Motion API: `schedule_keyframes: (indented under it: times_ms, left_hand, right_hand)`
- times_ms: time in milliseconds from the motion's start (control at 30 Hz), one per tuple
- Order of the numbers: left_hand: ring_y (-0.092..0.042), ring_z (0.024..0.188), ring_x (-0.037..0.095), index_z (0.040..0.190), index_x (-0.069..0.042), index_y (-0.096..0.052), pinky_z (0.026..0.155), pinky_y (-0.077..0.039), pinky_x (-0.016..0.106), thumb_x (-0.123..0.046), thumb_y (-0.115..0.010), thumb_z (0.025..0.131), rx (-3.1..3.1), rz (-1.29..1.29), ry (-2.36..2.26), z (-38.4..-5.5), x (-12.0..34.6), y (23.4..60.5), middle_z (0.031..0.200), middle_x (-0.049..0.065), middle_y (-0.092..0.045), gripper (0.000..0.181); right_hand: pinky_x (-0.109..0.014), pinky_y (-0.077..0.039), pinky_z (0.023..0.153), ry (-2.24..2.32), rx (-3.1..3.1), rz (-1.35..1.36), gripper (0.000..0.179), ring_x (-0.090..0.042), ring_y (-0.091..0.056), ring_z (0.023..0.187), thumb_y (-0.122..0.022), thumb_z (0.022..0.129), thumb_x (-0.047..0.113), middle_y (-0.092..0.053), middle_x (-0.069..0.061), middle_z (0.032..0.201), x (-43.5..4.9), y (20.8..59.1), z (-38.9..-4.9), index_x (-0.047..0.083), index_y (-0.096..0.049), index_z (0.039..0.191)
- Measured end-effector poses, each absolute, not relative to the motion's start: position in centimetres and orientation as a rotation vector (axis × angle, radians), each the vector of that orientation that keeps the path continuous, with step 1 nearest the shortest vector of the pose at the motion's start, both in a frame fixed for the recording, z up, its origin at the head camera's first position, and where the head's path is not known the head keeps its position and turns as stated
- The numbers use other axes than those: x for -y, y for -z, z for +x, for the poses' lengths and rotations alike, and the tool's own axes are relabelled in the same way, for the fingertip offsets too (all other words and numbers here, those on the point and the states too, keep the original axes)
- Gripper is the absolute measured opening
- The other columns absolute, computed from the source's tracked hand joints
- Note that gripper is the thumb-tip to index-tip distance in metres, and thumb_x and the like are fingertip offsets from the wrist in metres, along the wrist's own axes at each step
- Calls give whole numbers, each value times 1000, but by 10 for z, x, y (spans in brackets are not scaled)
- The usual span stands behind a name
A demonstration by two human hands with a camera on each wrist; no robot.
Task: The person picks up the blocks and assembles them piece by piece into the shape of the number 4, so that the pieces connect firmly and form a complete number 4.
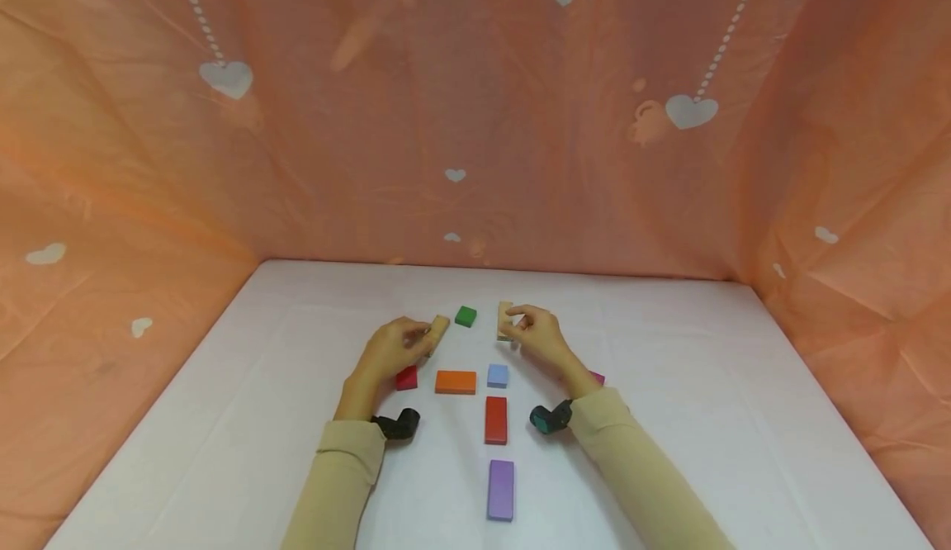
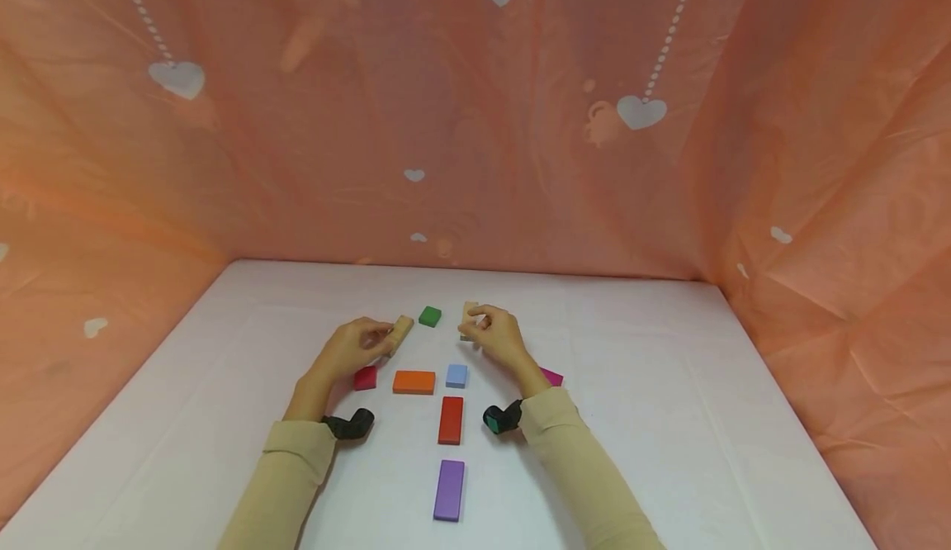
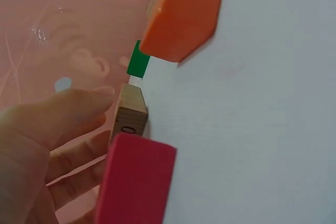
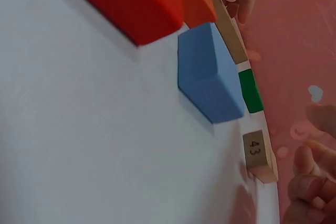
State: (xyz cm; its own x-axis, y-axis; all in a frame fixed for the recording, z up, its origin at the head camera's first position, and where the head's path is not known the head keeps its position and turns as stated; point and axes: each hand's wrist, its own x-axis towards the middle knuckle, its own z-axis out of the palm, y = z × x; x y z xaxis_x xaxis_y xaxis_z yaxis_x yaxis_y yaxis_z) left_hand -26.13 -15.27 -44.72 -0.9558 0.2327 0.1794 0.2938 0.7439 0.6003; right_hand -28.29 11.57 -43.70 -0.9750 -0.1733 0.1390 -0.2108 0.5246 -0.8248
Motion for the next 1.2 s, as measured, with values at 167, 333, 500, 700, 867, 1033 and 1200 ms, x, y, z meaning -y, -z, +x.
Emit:
schedule_keyframes:
  times_ms: [167,333,500,700,867,1033,1200]
  left_hand:
    - [-62,101,29,117,-4,-69,95,-48,47,-22,-70,86,2860,-421,1015,-262,152,448,110,15,-70,36]
    - [-62,99,28,117,-2,-68,94,-49,47,-21,-71,86,2868,-421,1035,-263,153,449,107,15,-70,37]
    - [-60,94,26,118,-1,-68,90,-49,46,-19,-70,86,2865,-432,1042,-263,155,449,103,15,-70,37]
    - [-60,95,26,118,1,-67,93,-49,47,-19,-71,85,2861,-438,1092,-263,156,451,101,16,-69,38]
    - [-59,92,24,117,2,-67,91,-49,43,-19,-72,84,2863,-453,1124,-264,159,453,100,16,-69,40]
    - [-58,89,22,118,0,-67,85,-49,37,-19,-73,83,2866,-450,1152,-264,160,455,98,15,-68,40]
    - [-60,92,23,118,-2,-67,88,-50,39,-19,-74,83,2851,-434,1185,-264,160,456,99,15,-68,39]
  right_hand:
    - [-17,-38,60,-1534,2713,307,36,-6,-49,64,-73,82,12,-64,-14,74,-104,436,-290,-7,-66,112]
    - [-18,-42,59,-1609,2748,264,37,-7,-56,54,-73,83,13,-64,-14,63,-93,437,-297,-7,-65,114]
    - [-19,-41,57,-1695,2772,180,39,-7,-54,49,-72,84,13,-63,-12,59,-81,435,-302,-4,-65,117]
    - [-18,-42,54,-1749,2777,66,39,-7,-53,47,-71,83,14,-66,-8,60,-69,435,-306,-1,-66,118]
    - [-18,-39,48,-1792,2752,-42,38,-5,-51,45,-73,81,13,-61,1,55,-62,437,-310,-1,-67,116]
    - [-18,-40,47,-1795,2764,-111,38,-5,-52,46,-73,81,10,-63,-1,58,-57,439,-313,-1,-67,117]
    - [-17,-38,45,-1757,2796,-184,36,-5,-50,46,-74,80,9,-62,-1,59,-52,439,-316,0,-69,114]
